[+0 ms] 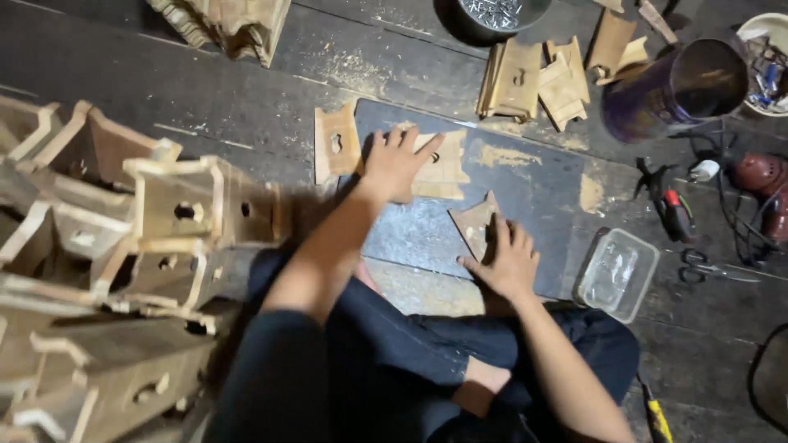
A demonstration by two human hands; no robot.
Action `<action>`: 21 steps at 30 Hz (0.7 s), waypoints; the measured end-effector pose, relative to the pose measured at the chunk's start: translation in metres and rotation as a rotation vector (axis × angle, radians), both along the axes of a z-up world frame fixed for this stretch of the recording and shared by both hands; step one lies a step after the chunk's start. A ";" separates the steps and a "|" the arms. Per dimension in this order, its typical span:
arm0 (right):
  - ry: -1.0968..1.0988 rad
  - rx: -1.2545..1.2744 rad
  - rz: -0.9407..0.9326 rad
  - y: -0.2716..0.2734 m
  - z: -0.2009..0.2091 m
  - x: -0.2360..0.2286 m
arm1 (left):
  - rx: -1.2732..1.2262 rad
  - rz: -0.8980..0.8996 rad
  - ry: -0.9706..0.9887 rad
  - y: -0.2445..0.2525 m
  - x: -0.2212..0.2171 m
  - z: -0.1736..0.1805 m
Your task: Drilling holes into small wooden components using a handheld power drill while sitting on the floor.
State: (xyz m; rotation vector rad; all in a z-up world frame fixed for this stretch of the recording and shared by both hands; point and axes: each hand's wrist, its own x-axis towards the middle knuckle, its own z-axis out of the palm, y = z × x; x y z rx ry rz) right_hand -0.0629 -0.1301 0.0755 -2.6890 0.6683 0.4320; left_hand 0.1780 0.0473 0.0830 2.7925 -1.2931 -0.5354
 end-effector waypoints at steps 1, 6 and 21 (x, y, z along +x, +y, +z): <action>-0.007 0.004 0.011 -0.008 -0.008 -0.007 | 0.004 0.011 -0.007 -0.002 -0.003 0.001; -0.137 -0.084 -0.160 -0.049 -0.049 -0.010 | -0.124 -0.032 -0.091 -0.018 0.007 -0.016; -0.933 0.360 0.101 -0.058 -0.006 -0.008 | -0.643 1.542 0.245 0.084 0.042 -0.097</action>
